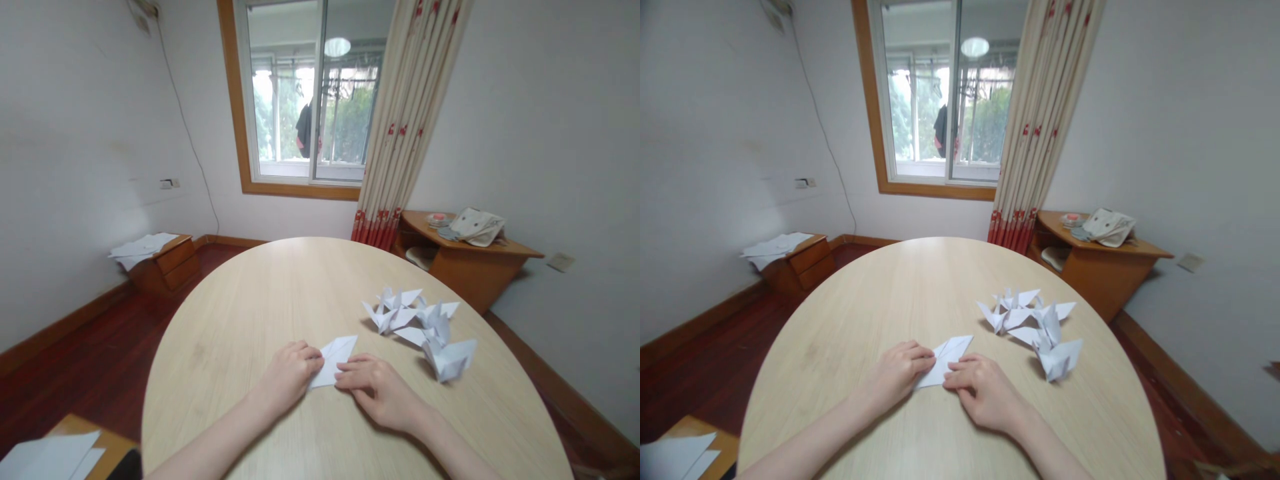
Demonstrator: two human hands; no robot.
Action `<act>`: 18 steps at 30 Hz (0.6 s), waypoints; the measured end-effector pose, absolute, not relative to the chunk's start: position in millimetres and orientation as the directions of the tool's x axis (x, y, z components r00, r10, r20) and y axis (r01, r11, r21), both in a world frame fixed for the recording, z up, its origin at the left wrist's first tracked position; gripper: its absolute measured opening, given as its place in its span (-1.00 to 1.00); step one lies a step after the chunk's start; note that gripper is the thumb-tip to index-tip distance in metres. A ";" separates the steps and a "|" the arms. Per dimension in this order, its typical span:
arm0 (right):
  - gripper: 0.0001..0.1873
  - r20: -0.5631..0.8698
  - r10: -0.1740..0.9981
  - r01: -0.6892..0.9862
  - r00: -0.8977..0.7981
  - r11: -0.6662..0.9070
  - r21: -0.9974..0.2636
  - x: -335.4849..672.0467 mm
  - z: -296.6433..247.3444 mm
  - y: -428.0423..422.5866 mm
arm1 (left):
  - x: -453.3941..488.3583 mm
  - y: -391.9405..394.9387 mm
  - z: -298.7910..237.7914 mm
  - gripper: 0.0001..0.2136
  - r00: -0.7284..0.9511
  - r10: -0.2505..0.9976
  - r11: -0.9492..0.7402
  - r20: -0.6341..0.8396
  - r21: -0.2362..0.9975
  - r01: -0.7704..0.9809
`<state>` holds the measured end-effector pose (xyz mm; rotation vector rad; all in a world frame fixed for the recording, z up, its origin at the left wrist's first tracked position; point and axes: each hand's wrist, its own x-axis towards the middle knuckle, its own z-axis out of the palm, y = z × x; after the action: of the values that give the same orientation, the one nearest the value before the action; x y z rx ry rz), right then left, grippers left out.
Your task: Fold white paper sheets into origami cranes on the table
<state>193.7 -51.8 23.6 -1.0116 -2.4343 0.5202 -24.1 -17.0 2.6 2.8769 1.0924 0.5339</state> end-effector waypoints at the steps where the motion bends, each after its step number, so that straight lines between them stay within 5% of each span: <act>1: -0.58 0.262 0.729 0.555 -0.632 0.662 -0.503 193.5 23.3 -51.9 | -23.8 -17.1 2.9 -0.78 0.700 0.645 -0.760 0.307 0.162 0.629; 18: -0.87 0.368 0.731 0.566 -0.574 0.680 -0.467 198.8 14.4 -45.0 | -23.4 -22.3 9.5 -0.82 0.762 0.579 -0.804 0.291 0.359 0.474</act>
<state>198.8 -45.0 14.4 -0.9974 -2.3509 0.4043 -23.4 -22.3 9.5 2.6949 0.8212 0.5711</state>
